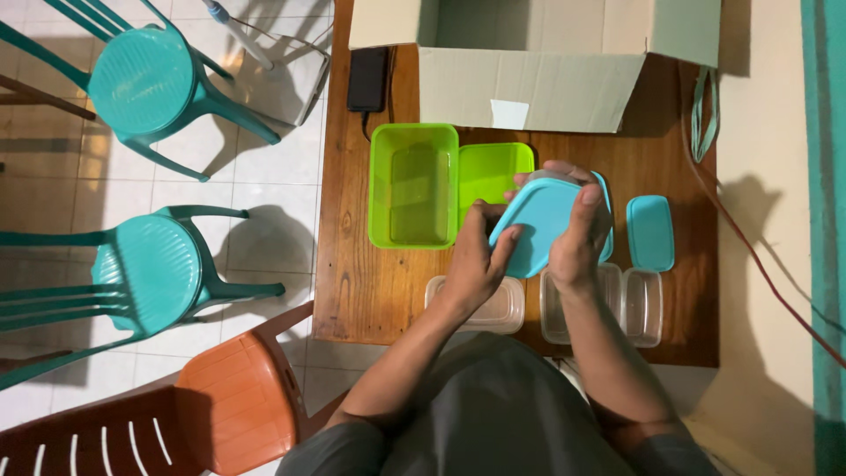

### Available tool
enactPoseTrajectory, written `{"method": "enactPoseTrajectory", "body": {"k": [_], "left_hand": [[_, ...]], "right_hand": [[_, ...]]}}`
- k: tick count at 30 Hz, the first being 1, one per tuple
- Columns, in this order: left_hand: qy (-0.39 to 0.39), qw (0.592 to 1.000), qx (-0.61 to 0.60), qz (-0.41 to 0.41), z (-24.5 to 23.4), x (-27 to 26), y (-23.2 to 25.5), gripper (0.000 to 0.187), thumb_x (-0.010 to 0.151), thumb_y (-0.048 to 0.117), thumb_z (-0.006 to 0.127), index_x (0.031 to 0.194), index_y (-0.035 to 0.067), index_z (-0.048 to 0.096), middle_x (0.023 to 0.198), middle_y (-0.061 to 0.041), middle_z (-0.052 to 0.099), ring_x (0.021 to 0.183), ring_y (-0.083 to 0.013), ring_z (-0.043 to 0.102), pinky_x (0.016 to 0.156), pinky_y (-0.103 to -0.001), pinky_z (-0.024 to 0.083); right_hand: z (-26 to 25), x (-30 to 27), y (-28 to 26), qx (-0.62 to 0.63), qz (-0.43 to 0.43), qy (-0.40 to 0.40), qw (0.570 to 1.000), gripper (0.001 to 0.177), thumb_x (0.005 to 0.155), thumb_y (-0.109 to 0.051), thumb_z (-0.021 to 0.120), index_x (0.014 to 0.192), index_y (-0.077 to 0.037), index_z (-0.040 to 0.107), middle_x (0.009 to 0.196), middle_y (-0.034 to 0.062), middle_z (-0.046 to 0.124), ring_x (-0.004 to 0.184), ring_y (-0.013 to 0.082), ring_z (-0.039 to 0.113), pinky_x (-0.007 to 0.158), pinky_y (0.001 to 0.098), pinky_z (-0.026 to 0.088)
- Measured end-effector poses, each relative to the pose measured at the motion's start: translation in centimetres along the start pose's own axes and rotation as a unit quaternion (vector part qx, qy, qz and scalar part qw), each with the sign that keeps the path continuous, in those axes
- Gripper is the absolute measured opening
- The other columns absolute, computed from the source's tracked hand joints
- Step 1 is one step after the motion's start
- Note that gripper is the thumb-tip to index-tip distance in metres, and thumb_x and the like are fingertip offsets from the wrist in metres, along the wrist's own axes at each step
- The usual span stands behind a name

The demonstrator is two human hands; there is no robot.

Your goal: The person sorts and organizes plastic containers and lids on a wooden table. They repeatedly pick up clear containers and blue lids, match them, and place them into a cardboard box. The person handles multiple containers and lids, aligning lids with corresponding containers before storing them.

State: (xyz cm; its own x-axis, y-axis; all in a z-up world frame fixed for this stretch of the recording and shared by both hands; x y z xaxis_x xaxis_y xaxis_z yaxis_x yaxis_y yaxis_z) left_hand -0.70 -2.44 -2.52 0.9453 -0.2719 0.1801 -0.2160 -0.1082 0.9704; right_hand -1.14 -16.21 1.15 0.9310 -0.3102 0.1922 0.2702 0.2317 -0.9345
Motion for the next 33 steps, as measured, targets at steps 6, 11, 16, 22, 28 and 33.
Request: {"method": "enactPoseTrajectory", "body": {"k": [6,11,16,22,28,33], "left_hand": [[-0.001,0.992,-0.125,-0.019,1.1,-1.4,-0.6,0.053,0.096,0.023,0.076,0.133,-0.003,0.047,0.12,-0.017,0.063,0.108,-0.0178,0.063,0.092,-0.034,0.054],[-0.054,0.975,-0.096,-0.195,-0.6,-0.4,-1.0,0.057,0.09,0.032,0.078,0.129,-0.003,0.054,0.101,-0.018,0.074,0.077,-0.021,0.072,0.067,-0.034,0.062],[-0.103,0.992,0.031,-0.066,-4.9,1.6,-0.8,0.062,0.091,0.03,0.083,0.133,-0.005,0.055,0.108,-0.019,0.075,0.096,-0.0255,0.077,0.08,-0.036,0.065],[0.011,0.996,-0.061,-0.06,-3.5,1.6,-1.5,0.056,0.104,0.031,0.065,0.148,0.002,0.046,0.125,-0.017,0.066,0.113,-0.0219,0.066,0.097,-0.036,0.056],[0.102,0.978,-0.17,-0.065,-2.0,2.9,-3.3,0.053,0.108,0.034,0.06,0.148,0.004,0.043,0.13,-0.016,0.059,0.117,-0.0206,0.059,0.099,-0.034,0.053],[0.06,0.962,-0.205,-0.169,-0.6,2.4,-3.5,0.056,0.104,0.034,0.056,0.149,0.008,0.036,0.129,-0.013,0.059,0.115,-0.0195,0.06,0.096,-0.033,0.053]], "right_hand": [[-0.1,-0.5,1.2,0.14,0.005,0.115,0.983,0.07,0.109,-0.063,0.038,0.14,-0.002,0.05,0.125,0.0207,0.062,0.113,0.0333,0.067,0.101,0.0502,0.058],[-1.9,-0.6,1.9,0.104,-0.01,0.025,0.994,0.064,0.111,-0.059,0.043,0.145,-0.005,0.05,0.135,0.0184,0.062,0.131,0.0305,0.061,0.113,0.0468,0.053],[-6.7,-0.5,1.4,-0.047,-0.061,-0.083,0.994,0.046,0.113,-0.026,0.057,0.155,-0.012,0.046,0.148,0.0141,0.058,0.139,0.026,0.058,0.119,0.0426,0.051],[-7.9,-1.5,0.4,-0.238,-0.062,-0.17,0.954,0.049,0.099,-0.008,0.061,0.146,-0.019,0.055,0.148,0.0094,0.054,0.129,0.0248,0.063,0.101,0.0365,0.061],[-4.2,-3.4,0.4,-0.272,-0.072,-0.231,0.932,0.051,0.087,-0.003,0.075,0.135,-0.017,0.066,0.154,0.0176,0.05,0.141,0.0331,0.053,0.103,0.039,0.057],[-2.8,-3.5,1.1,-0.315,-0.088,-0.197,0.924,0.059,0.087,-0.004,0.078,0.142,-0.013,0.06,0.152,0.0188,0.054,0.138,0.0305,0.058,0.108,0.0379,0.055]]}}
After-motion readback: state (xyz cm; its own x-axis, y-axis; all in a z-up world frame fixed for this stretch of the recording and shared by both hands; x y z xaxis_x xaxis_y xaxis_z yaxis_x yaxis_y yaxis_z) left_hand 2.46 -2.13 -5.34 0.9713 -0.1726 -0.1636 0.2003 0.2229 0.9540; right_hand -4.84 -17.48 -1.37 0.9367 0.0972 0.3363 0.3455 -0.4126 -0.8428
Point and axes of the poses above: each hand's wrist, its own x-axis towards the middle knuckle, its own z-axis out of the palm, y = z × x, the point moved 1 cm from there along x, towards the middle knuckle
